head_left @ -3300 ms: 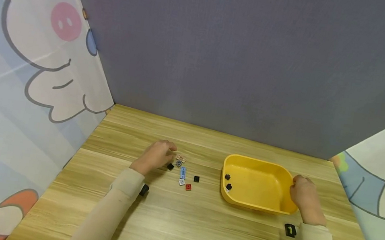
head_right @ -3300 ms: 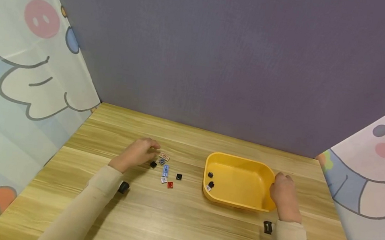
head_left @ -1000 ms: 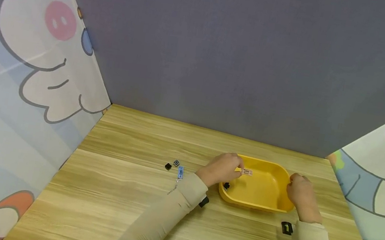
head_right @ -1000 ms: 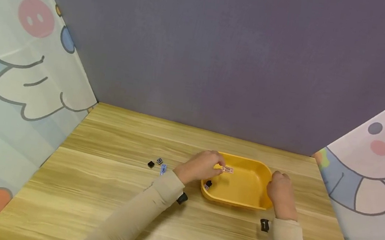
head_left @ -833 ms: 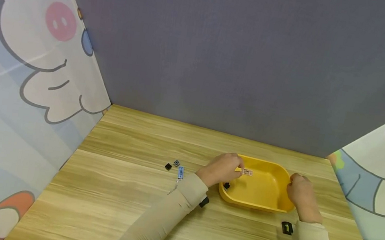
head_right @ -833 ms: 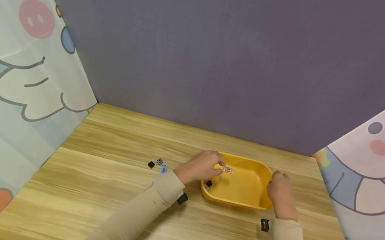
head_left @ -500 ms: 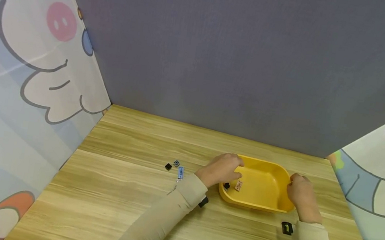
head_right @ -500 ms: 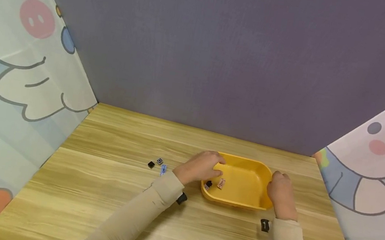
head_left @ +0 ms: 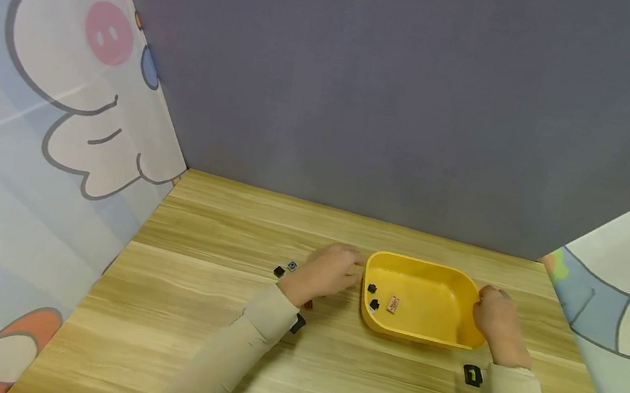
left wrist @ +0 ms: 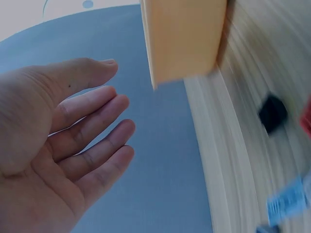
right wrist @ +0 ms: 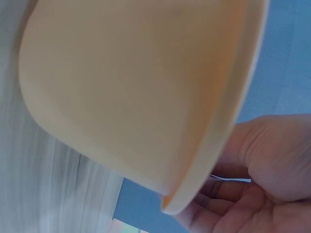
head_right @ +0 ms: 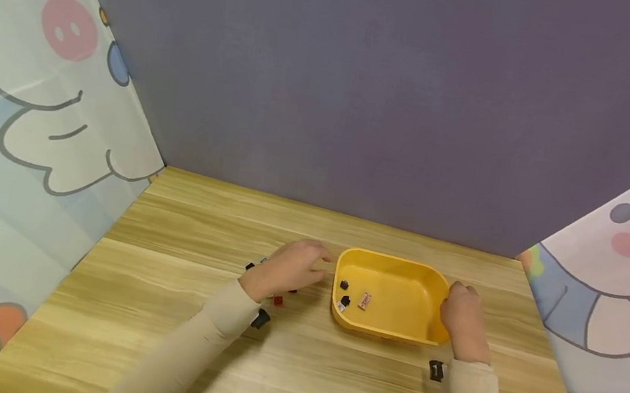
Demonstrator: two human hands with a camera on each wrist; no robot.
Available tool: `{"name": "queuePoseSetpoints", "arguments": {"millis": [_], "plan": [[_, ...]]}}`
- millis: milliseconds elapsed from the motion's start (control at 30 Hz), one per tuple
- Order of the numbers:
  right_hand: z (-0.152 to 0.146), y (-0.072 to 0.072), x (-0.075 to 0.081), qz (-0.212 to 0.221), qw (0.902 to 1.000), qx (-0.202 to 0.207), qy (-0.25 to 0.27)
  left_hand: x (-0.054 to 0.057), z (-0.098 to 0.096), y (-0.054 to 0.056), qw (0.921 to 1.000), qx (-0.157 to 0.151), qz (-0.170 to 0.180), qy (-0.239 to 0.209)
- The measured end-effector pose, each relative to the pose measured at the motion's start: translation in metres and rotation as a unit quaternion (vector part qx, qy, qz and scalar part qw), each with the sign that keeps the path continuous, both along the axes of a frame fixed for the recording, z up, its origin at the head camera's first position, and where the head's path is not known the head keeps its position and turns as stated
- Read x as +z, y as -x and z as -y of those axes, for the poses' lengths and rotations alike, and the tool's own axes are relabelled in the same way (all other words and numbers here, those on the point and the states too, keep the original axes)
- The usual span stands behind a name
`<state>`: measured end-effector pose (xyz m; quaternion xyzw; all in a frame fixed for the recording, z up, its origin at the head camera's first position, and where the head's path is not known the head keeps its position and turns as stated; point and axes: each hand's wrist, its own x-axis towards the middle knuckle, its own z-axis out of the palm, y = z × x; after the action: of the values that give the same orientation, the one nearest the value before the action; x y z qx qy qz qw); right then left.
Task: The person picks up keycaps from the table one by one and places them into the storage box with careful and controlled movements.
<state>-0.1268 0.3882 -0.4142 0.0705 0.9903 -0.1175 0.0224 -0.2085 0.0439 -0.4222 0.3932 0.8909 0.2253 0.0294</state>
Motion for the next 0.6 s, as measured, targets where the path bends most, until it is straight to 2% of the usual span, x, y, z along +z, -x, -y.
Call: {"name": "queuePoseSetpoints", "arguments": {"millis": [167,300,600], "plan": [[-0.002,0.000,0.000,0.000,1.0000,0.001,0.000,-0.003,0.027,-0.002,0.9994,0.027,0.021,-0.001],[-0.002,0.000,0.001,0.002,1.0000,-0.002,0.002,-0.009,0.042,-0.004,0.9988,0.039,0.028,0.002],[-0.003,0.001,-0.002,0.005,1.0000,0.002,0.001,-0.039,0.058,-0.010,0.9984,0.046,0.032,0.004]]}}
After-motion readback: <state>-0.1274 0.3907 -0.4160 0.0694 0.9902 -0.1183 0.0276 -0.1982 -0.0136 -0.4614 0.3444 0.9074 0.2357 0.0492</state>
